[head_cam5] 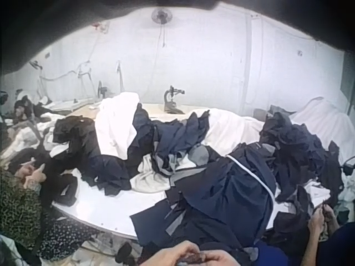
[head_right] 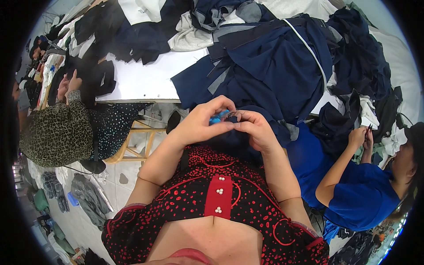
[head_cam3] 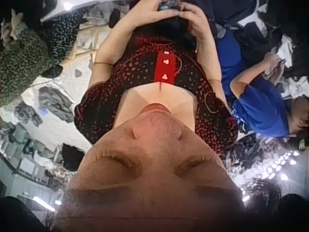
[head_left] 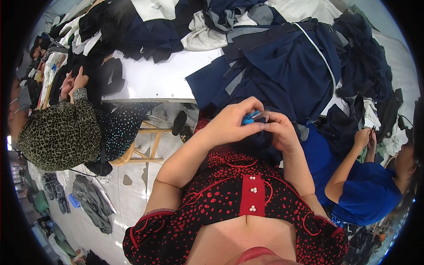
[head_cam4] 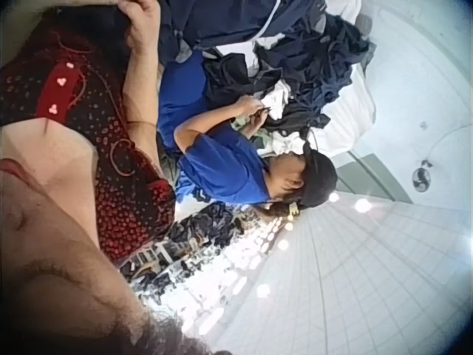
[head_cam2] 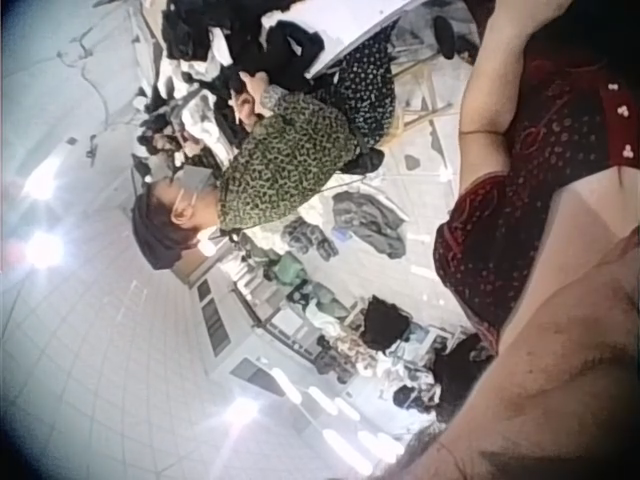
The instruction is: Trimming excess threads from dark blue fabric pieces using small snips.
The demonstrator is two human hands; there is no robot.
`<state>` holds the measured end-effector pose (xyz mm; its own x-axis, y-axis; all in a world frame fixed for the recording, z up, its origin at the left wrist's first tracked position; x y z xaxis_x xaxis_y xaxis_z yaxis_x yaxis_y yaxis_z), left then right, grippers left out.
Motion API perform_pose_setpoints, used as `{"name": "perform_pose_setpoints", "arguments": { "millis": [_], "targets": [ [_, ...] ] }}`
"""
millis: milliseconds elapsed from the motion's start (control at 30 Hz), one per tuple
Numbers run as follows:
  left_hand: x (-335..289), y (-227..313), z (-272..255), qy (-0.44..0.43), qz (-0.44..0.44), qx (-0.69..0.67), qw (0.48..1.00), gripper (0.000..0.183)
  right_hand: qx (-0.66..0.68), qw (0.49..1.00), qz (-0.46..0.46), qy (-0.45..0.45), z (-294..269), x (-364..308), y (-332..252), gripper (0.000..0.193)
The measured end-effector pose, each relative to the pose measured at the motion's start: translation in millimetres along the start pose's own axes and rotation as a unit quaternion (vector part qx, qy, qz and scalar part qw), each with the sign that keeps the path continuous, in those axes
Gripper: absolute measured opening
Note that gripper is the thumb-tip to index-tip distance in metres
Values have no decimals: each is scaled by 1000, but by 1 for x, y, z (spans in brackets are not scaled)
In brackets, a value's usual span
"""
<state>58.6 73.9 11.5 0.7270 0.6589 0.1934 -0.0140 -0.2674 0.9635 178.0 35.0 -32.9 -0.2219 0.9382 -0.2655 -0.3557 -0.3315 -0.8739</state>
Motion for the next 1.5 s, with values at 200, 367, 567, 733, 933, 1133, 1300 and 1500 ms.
{"name": "perform_pose_setpoints", "arguments": {
  "millis": [200,367,567,733,933,1133,1300,1500],
  "targets": [
    [3,-14,-9,24,-35,-50,998,12,-78,995,11,-58,5,-4,3,7],
    [0,-25,-6,25,-112,-220,969,15,-62,996,-16,-60,5,-2,-2,7],
    [-1,-14,3,-23,-41,-12,999,25,-46,999,-4,-27,4,-3,-2,5],
    [3,-13,1,4,-10,1,1000,15,-73,996,-5,-44,0,-4,7,6],
    [1,-25,1,42,-114,-253,960,11,-142,986,-65,-55,4,-1,-6,7],
    [4,-10,-8,68,-77,-274,956,9,-37,994,-89,-45,12,2,-23,22],
    [6,5,-19,82,-45,-184,978,8,-81,990,-56,-101,23,2,-26,29],
    [4,19,-19,65,-26,-156,985,9,-69,990,-17,-121,35,1,-35,11]
  ]
}}
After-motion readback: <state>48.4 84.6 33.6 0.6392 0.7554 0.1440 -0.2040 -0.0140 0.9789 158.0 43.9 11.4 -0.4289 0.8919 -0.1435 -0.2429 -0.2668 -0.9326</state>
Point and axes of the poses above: each hand's wrist, its own x-axis towards the middle knuckle, its own z-axis out of the palm, y = z × x, the point moved 7 cm from there along x, towards the middle knuckle, and after that the axes turned 4 degrees about z, right-handed, at the moved point
